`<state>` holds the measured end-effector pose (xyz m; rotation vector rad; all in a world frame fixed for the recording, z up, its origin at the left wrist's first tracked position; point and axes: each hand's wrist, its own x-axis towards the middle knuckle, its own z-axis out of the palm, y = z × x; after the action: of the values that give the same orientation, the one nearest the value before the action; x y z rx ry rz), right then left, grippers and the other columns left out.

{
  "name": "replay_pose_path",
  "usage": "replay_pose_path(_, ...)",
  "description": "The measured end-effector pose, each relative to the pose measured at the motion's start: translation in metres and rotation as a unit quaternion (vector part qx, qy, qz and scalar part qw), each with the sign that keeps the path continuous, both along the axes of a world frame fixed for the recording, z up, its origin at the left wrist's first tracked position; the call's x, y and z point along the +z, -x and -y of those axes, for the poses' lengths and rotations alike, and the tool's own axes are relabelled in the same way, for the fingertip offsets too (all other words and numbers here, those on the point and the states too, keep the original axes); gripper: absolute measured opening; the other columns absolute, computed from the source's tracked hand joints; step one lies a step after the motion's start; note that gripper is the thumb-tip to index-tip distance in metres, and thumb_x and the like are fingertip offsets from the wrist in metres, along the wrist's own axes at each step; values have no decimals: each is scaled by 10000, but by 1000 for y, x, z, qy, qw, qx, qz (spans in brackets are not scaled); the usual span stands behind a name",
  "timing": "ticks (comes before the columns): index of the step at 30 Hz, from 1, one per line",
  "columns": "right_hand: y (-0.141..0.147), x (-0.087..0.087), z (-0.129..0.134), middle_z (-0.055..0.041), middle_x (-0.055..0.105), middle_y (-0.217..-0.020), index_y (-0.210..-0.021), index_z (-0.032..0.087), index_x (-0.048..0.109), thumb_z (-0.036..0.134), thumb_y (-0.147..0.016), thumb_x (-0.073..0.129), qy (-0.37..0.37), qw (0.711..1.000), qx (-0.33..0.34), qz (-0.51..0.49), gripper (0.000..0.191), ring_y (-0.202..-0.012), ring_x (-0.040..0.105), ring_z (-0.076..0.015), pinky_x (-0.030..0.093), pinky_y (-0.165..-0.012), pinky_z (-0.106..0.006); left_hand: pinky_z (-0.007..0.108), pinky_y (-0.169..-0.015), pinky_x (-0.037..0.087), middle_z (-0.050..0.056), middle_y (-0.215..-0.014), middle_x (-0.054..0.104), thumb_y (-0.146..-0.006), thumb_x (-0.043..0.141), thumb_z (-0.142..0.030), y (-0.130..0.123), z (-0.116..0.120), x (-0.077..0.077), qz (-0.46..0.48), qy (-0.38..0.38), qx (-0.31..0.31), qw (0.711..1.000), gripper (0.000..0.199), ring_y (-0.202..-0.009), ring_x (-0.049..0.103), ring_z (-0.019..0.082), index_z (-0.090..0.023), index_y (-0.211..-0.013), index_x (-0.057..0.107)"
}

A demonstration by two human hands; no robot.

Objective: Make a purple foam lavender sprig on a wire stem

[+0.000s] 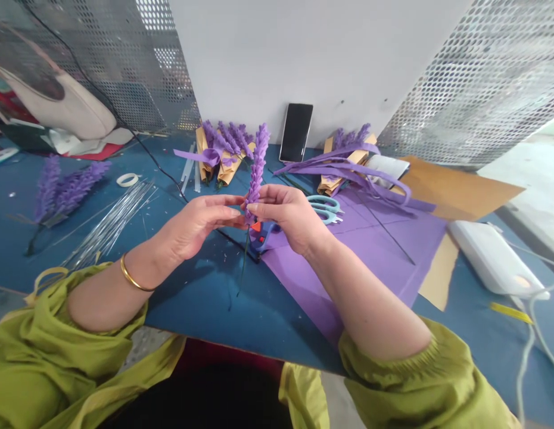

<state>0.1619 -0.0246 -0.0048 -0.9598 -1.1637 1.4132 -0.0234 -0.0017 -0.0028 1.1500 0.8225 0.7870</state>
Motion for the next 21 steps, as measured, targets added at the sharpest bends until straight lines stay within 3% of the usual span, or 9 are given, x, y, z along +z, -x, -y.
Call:
replay_pose_path(5, 1, 0, 1, 23, 668, -672, -764, 160, 691, 198, -662, 828, -28, 999, -2, 20, 175, -580, 594, -96, 486, -598, -252, 359, -915, 491, 21, -712, 763, -706, 750, -151, -2, 1, 3, -26, 0, 9, 1000, 232, -705, 722, 165, -136, -936, 719)
replay_pose_path(12, 10, 7, 7, 15, 646, -643, -717, 165, 616, 271, -608, 887, -52, 993, -40, 96, 310, -574, 595, -118, 453, -544, -263, 364, -912, 486, 33, -746, 767, -690, 728, -128, -2, 0, 1, -49, -11, 19, 999, 245, -724, 725, 180, -129, -934, 713)
replay_pose_path(21, 12, 5, 8, 53, 550, -583, -664, 190, 517, 231, -666, 807, -78, 977, -82, 180, 293, -538, 501, -91, 357, -515, -259, 397, -940, 482, 28, -707, 756, -701, 716, -149, -2, 1, 1, -55, -21, 24, 998, 232, -753, 737, 210, -142, -933, 714)
